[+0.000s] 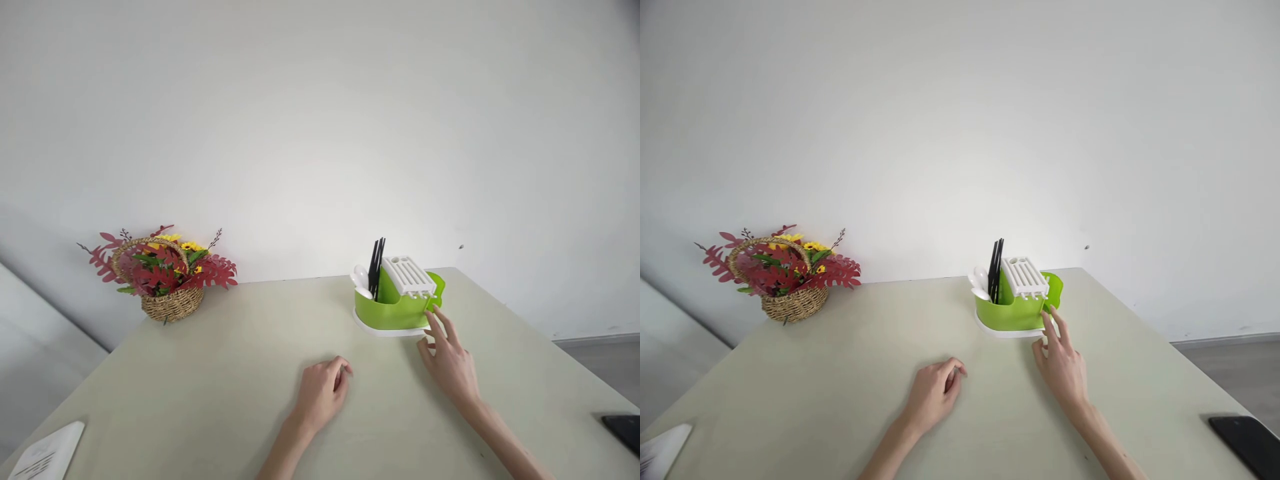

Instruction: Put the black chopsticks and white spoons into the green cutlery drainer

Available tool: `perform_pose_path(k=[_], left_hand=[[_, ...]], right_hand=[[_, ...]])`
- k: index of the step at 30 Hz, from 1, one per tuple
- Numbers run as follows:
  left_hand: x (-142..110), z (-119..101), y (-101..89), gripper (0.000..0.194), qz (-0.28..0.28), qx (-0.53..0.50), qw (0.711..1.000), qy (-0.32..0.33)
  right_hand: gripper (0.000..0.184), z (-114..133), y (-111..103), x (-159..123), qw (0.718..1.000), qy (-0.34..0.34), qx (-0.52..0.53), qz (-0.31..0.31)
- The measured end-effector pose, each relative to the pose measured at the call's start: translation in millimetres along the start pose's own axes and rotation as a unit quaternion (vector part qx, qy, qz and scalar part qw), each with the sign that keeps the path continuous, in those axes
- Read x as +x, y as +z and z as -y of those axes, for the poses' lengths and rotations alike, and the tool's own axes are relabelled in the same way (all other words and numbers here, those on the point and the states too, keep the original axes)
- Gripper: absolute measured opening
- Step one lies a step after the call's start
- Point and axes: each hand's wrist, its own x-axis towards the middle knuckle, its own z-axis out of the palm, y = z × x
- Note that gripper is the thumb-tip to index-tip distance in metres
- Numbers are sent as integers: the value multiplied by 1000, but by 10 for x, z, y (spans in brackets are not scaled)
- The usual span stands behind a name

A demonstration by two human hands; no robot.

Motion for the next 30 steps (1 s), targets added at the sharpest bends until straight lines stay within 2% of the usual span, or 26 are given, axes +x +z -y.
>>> perform_pose_path(k=[5,12,14,18,23,26,30], left_hand=[[-13,10,16,19,-24,-17,999,-20],[2,87,-16,9,-166,-92,976,-104],[7,96,-25,3,-203,-131,963,-119],[28,91,-35,20,-280,-220,920,-163],[67,82,-82,25,-316,-305,873,-211],[71,77,-98,27,-327,-313,863,-224],[77,99,-78,27,-331,-309,864,-220]], right_hand=[[50,321,10,-166,1000,-22,13,0],[52,652,57,-419,995,-76,68,24],[53,688,59,-453,990,-101,97,29],[53,686,28,-476,981,-129,141,43],[49,663,-17,-470,974,-108,188,62],[47,672,-23,-465,969,-92,216,77],[47,692,-22,-454,968,-84,226,75]])
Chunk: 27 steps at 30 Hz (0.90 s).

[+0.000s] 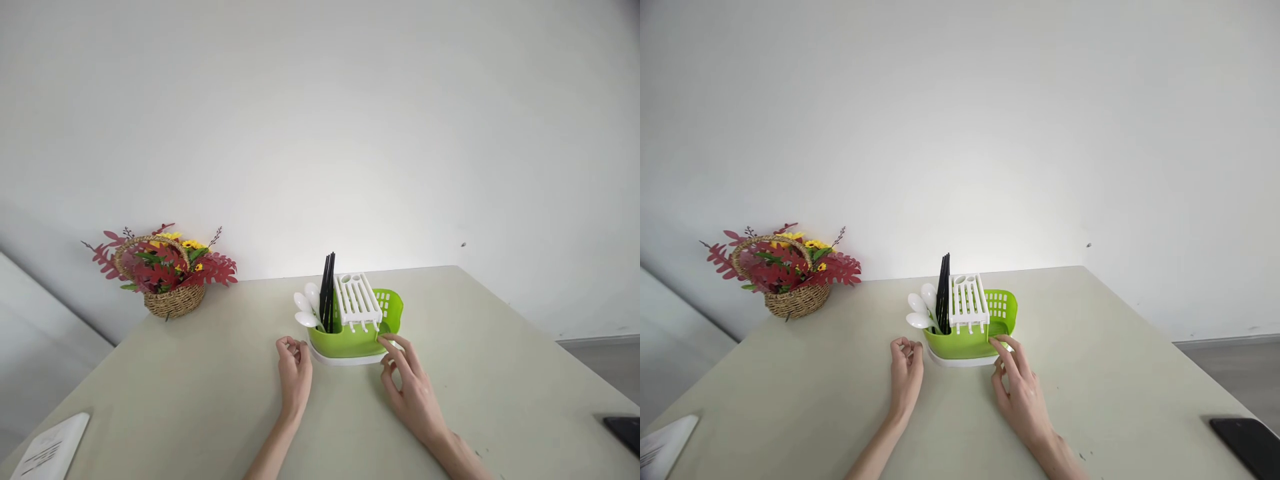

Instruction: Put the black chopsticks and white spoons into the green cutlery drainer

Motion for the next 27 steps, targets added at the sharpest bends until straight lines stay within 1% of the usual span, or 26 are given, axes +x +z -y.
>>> perform_pose_path(k=[2,4,6,7,8,10,12,13,14,15,16,18,21,24,27], left_hand=[[42,14,0,27,-14,-6,1000,5],[113,-9,-14,26,-43,-13,999,11],[185,-103,-42,24,-78,-18,997,22],[209,-183,-60,23,-93,-17,995,37],[219,-284,-76,22,-103,-15,993,64],[199,-535,-98,21,-109,-6,982,153],[148,-809,-92,22,-89,10,961,262],[124,-939,-76,22,-71,21,950,303],[108,-1057,-50,22,-53,34,942,329],[104,-1159,-13,22,-36,47,939,338],[112,-1246,34,23,-19,58,942,331],[162,-1372,157,27,10,65,953,297],[271,-1486,379,36,47,49,962,264],[364,-1572,581,44,74,62,966,239],[471,-1643,729,51,82,79,961,253]], right_hand=[[47,5,0,9,1000,-4,-2,-8],[47,7,-1,17,1000,-1,4,-16],[48,8,-2,23,1000,7,20,-20],[48,9,-2,25,999,11,29,-21],[48,10,-1,28,999,15,35,-22],[48,16,2,34,999,16,45,-24],[47,25,2,43,998,17,53,-25],[46,29,1,49,998,18,56,-24],[46,31,-1,55,998,18,59,-23],[46,31,-5,61,998,19,61,-22],[47,29,-10,66,998,18,62,-21],[47,22,-22,74,998,19,64,-20],[47,13,-37,82,997,18,69,-16],[48,17,-45,91,997,11,70,-19],[49,27,-50,102,997,6,68,-25]])
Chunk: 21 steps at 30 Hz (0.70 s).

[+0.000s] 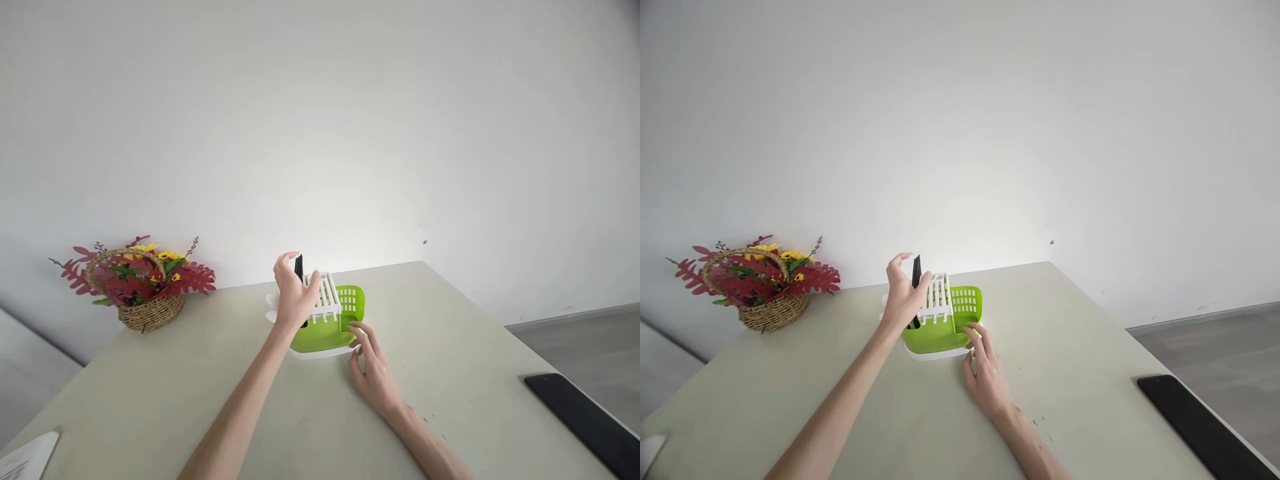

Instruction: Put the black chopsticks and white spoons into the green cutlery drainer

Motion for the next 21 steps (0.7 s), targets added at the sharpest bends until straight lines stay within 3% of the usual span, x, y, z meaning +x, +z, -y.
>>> perform_pose_path(k=[3,8,14,18,21], left_hand=[[188,54,86,56,-19,2,1000,9],[425,241,201,56,7,1,996,-89],[418,367,201,39,67,28,984,-164],[437,390,157,26,84,56,980,-169],[466,403,140,31,88,62,981,-159]], right_hand=[[50,5,-2,8,1000,-5,1,-2],[50,3,-5,12,1000,-6,3,-5],[50,8,-8,11,1000,-1,10,-2],[49,12,-18,16,1000,0,9,0],[49,15,-25,20,1000,-3,2,-1]])
